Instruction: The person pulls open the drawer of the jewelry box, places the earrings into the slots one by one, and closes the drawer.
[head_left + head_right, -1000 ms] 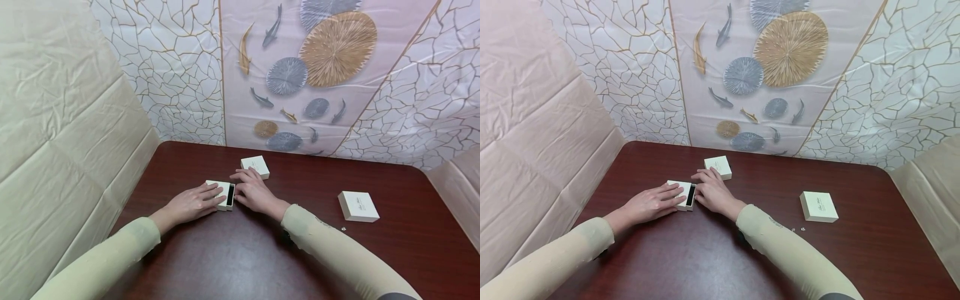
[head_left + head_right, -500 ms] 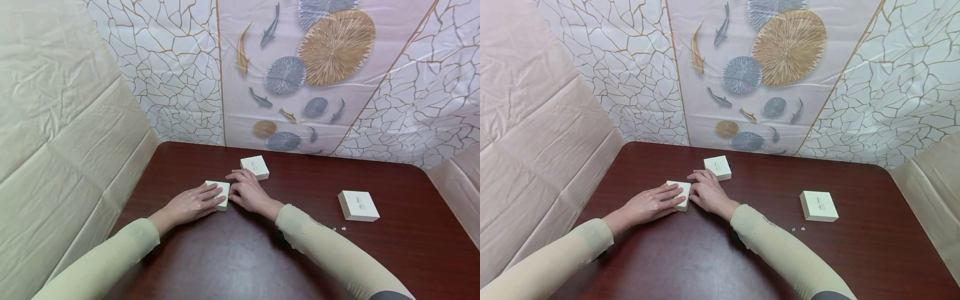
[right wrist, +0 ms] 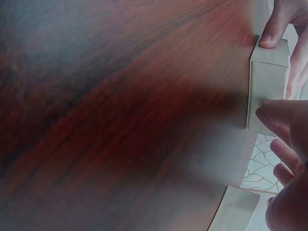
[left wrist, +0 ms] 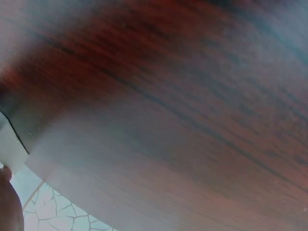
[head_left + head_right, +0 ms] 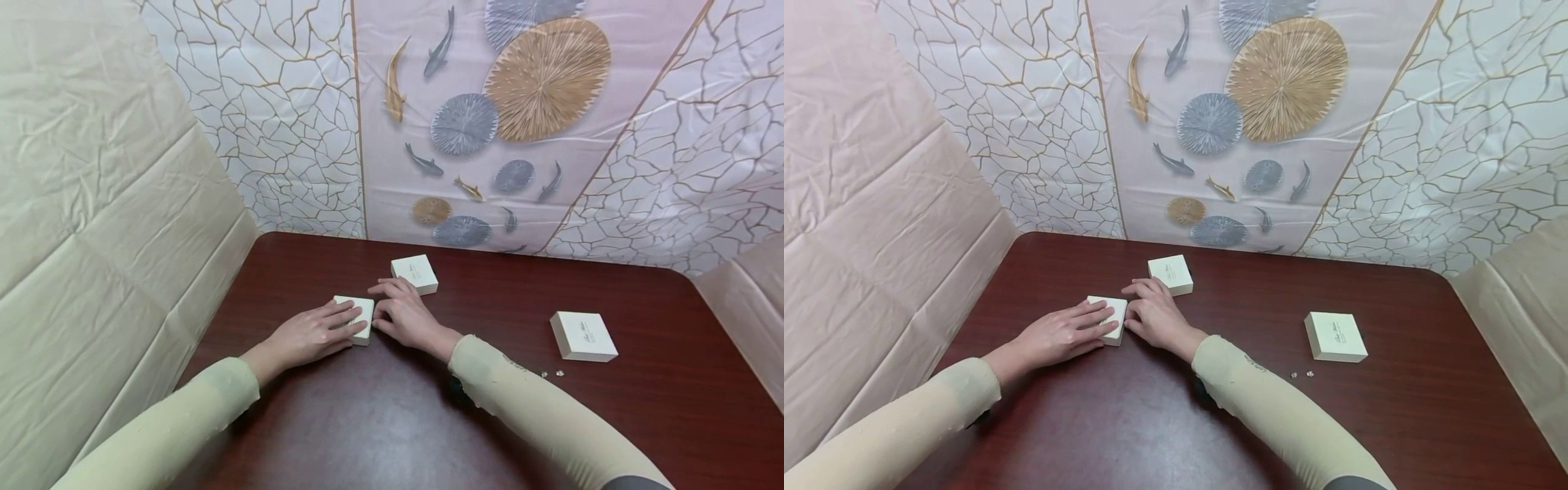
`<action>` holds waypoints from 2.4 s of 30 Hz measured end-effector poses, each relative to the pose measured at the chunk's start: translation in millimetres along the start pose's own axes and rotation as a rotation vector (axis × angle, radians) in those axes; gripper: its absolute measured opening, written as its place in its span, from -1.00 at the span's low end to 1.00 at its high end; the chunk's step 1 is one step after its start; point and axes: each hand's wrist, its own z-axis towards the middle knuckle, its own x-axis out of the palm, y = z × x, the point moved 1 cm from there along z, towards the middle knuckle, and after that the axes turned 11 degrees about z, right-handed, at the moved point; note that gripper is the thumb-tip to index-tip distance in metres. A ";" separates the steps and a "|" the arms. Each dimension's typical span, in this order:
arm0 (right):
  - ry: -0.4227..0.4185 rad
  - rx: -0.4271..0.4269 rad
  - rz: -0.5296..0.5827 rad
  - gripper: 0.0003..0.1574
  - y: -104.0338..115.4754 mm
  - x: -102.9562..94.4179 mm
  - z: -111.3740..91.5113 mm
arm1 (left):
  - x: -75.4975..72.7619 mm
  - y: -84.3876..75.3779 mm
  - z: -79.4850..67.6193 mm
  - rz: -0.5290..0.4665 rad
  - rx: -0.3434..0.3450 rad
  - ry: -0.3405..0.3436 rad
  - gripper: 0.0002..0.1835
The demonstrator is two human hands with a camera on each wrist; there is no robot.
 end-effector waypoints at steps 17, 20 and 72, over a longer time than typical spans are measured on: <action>0.010 0.020 0.023 -0.84 2.0 -3.0 -1.9 | -2.0 0.6 -1.0 -0.033 -0.017 0.015 -0.43; 0.011 0.015 0.033 -0.86 2.3 -9.5 -4.7 | -3.9 1.3 -2.3 -0.024 -0.014 0.008 -0.42; 0.177 0.026 -0.267 -0.33 -63.1 -62.1 -32.0 | -47.3 -17.6 10.0 -0.029 -0.369 0.240 -0.27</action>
